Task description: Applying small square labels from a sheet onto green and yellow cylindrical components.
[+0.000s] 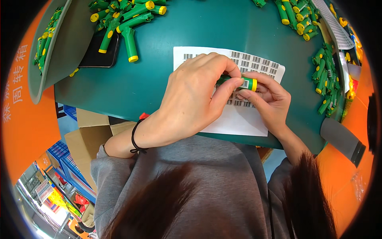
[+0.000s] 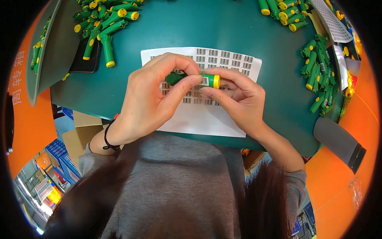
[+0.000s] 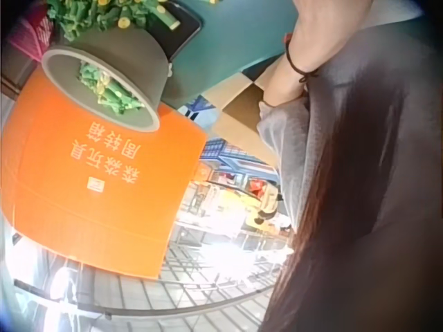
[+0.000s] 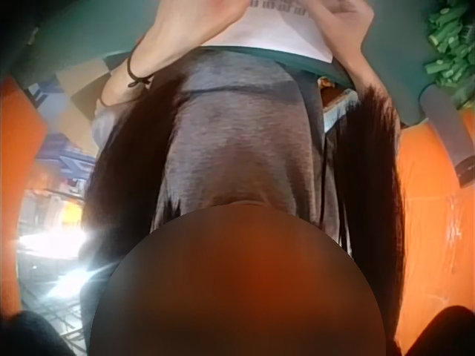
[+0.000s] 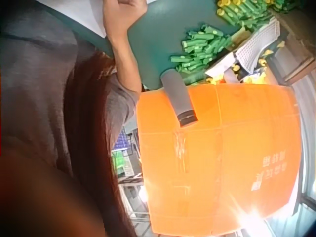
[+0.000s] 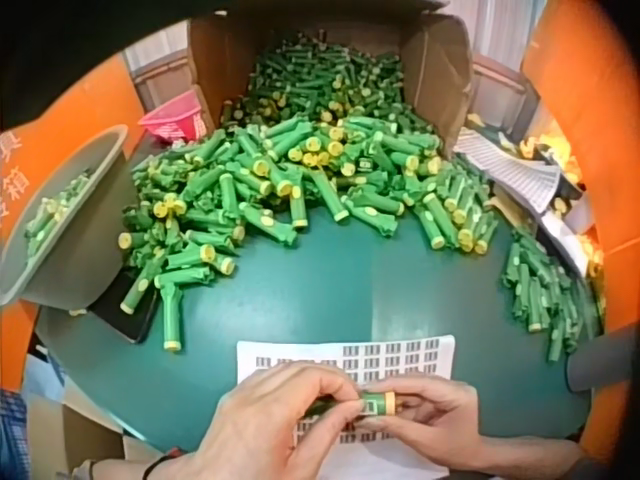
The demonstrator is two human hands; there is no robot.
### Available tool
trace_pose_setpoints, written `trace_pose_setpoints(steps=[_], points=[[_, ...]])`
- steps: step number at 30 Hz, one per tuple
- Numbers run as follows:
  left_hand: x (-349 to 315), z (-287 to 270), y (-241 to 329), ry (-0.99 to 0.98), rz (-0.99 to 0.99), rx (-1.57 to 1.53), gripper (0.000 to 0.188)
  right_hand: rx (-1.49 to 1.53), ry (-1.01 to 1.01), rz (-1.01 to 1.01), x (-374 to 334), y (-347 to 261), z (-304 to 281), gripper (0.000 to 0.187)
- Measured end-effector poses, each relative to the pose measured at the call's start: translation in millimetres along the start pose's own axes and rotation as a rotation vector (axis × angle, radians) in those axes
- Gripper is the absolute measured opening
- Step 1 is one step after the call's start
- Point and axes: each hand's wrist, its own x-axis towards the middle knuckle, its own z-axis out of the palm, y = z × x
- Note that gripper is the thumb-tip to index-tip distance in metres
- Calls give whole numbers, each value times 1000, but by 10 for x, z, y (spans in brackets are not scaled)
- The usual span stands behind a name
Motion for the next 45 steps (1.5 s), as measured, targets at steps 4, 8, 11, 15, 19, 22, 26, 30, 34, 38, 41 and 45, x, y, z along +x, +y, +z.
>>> trace_pose_setpoints(steps=[4,8,11,15,19,22,26,30,34,38,41,45], points=[[43,0,-53,3,33,17,13,10,-4,-29,19,31,-32,40],[103,-76,-56,-174,-207,-261,17,-210,-23,-152,41,-42,-84,41],[143,-78,-114,-323,-172,-352,22,-369,-100,-260,21,-23,-141,43],[140,-175,-101,-536,-284,-587,29,-152,-67,-249,58,-99,-40,42],[141,-843,-3,124,-9,-58,20,-495,127,-332,563,-406,-285,32],[158,-1719,-379,862,32,157,28,-941,323,-350,1072,-512,-710,31],[73,-2641,-765,1153,3,607,36,-1234,265,-578,1636,-372,-822,36],[314,-1875,-538,991,231,723,29,-1409,295,-331,1767,-167,-860,39],[172,-712,-242,256,221,181,19,-831,111,-20,1509,-532,-643,47],[248,-71,-451,122,296,120,19,99,-82,248,880,-757,-408,57],[299,91,-539,95,341,221,18,332,-70,149,438,-496,-364,43],[301,176,-604,199,371,186,17,317,-7,189,117,-275,-170,30]])
